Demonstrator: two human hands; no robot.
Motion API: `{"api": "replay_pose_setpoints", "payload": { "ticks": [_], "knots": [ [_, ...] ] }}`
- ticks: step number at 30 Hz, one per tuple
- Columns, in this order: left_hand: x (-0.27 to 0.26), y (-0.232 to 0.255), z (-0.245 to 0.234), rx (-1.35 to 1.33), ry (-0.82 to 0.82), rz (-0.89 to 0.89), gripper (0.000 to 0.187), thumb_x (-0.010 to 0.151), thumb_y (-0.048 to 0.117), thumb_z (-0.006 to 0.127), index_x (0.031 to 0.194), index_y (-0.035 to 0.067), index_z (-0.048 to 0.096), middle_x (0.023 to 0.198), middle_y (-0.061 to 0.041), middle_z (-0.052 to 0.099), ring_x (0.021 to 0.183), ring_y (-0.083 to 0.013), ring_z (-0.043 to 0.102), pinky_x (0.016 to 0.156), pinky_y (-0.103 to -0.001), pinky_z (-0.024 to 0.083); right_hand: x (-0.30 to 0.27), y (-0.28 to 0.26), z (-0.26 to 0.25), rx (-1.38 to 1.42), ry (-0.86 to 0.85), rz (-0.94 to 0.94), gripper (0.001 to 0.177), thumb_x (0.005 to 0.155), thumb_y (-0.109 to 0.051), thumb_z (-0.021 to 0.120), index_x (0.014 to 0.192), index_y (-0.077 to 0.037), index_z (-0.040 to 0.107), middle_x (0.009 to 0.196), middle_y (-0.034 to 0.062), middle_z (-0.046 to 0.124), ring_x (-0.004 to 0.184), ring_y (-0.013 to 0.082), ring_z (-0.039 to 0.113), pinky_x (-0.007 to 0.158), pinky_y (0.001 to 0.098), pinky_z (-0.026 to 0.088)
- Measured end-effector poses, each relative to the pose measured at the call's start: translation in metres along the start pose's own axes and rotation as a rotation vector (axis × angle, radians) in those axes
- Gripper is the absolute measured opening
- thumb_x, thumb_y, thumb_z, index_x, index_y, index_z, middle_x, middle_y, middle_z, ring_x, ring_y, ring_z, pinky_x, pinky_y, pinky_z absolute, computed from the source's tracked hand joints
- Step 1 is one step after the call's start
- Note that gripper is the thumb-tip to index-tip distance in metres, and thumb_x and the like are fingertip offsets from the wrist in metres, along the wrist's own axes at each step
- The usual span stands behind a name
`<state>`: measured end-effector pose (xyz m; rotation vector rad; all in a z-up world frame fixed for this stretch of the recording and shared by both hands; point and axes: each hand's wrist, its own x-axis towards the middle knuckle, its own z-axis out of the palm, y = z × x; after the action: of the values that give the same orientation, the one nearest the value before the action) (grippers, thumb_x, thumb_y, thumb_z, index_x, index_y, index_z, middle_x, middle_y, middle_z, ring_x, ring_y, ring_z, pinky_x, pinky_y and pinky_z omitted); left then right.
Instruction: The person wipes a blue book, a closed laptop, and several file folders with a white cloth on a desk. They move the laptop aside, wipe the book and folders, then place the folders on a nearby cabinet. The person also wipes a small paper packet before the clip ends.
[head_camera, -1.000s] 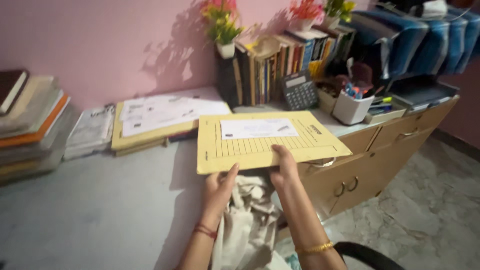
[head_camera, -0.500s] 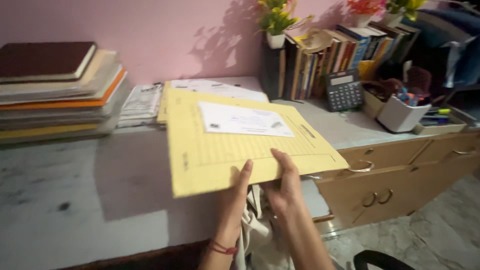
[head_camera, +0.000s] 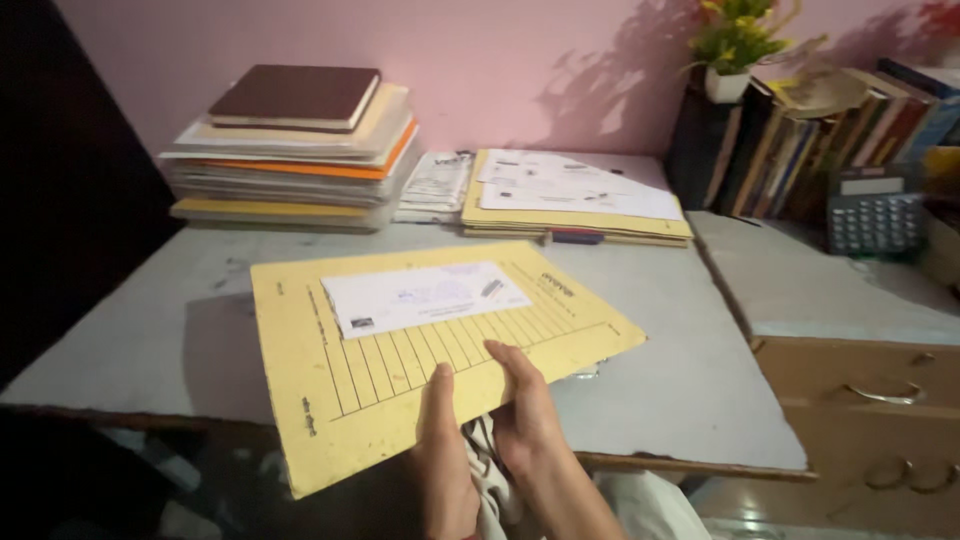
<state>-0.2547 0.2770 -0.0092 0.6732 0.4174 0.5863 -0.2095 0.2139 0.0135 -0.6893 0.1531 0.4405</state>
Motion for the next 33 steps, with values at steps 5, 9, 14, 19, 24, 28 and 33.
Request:
{"api": "replay_pose_setpoints", "payload": {
  "ticks": [5,9,14,19,24,28,33],
  "knots": [
    [0.003,0.005,-0.018,0.047,0.046,0.031,0.049,0.095,0.025,0.060,0.135,-0.003,0.061,0.136,-0.014,0.065,0.119,-0.0207,0.061,0.098,-0.034,0.050,0.009,0.018,0.003,-0.060,0.073,0.043,0.041,0.084,-0.017,0.069,0.120,0.003,0.065,0.112,0.0166,0.073,0.104,0.0282,0.070,0.093,0.0399,0.057],
    [0.009,-0.002,-0.019,0.165,0.072,0.050,0.053,0.095,0.026,0.065,0.141,0.002,0.054,0.143,-0.006,0.058,0.125,-0.0131,0.057,0.103,-0.030,0.047,0.016,0.020,-0.004,-0.084,0.056,0.029,0.039,0.086,-0.018,0.069,0.119,0.002,0.065,0.111,0.0158,0.073,0.102,0.0259,0.071,0.090,0.0377,0.057],
    [0.026,-0.015,-0.022,0.150,0.103,0.230,0.043,0.091,0.015,0.072,0.127,-0.008,0.068,0.129,-0.012,0.071,0.113,-0.0173,0.066,0.096,-0.031,0.053,0.021,0.025,-0.012,-0.042,0.011,-0.051,0.038,0.088,-0.014,0.070,0.120,0.005,0.064,0.111,0.0154,0.073,0.102,0.0256,0.070,0.090,0.0378,0.057],
    [0.033,-0.021,-0.034,0.156,0.076,0.276,0.040,0.088,0.012,0.075,0.124,-0.005,0.068,0.127,-0.010,0.071,0.112,-0.0161,0.066,0.095,-0.029,0.053,0.025,0.030,-0.019,-0.050,-0.030,-0.099,0.039,0.088,-0.013,0.071,0.121,0.007,0.065,0.114,0.0149,0.072,0.103,0.0245,0.070,0.090,0.0365,0.057],
    [0.040,-0.025,-0.036,0.139,0.101,0.277,0.040,0.087,0.013,0.076,0.122,-0.005,0.069,0.125,-0.008,0.071,0.110,-0.0159,0.067,0.092,-0.030,0.054,0.031,0.037,-0.022,-0.045,-0.002,-0.162,0.038,0.087,-0.010,0.071,0.121,0.005,0.064,0.116,0.0157,0.072,0.103,0.0255,0.071,0.089,0.0375,0.058],
    [0.044,-0.026,-0.037,0.198,0.160,0.259,0.039,0.086,0.015,0.077,0.120,-0.005,0.072,0.121,-0.007,0.074,0.108,-0.0150,0.068,0.091,-0.028,0.054,0.035,0.041,-0.021,-0.011,0.004,-0.209,0.039,0.090,-0.012,0.070,0.124,0.006,0.064,0.117,0.0162,0.071,0.101,0.0251,0.070,0.086,0.0382,0.058],
    [0.047,-0.027,-0.039,0.241,0.214,0.290,0.041,0.084,0.016,0.080,0.119,-0.003,0.072,0.120,-0.008,0.074,0.099,-0.0151,0.068,0.083,-0.031,0.054,0.033,0.042,-0.019,-0.028,0.026,-0.282,0.041,0.087,-0.006,0.071,0.125,0.003,0.060,0.119,0.0147,0.070,0.103,0.0230,0.071,0.087,0.0355,0.059]
  ]
}}
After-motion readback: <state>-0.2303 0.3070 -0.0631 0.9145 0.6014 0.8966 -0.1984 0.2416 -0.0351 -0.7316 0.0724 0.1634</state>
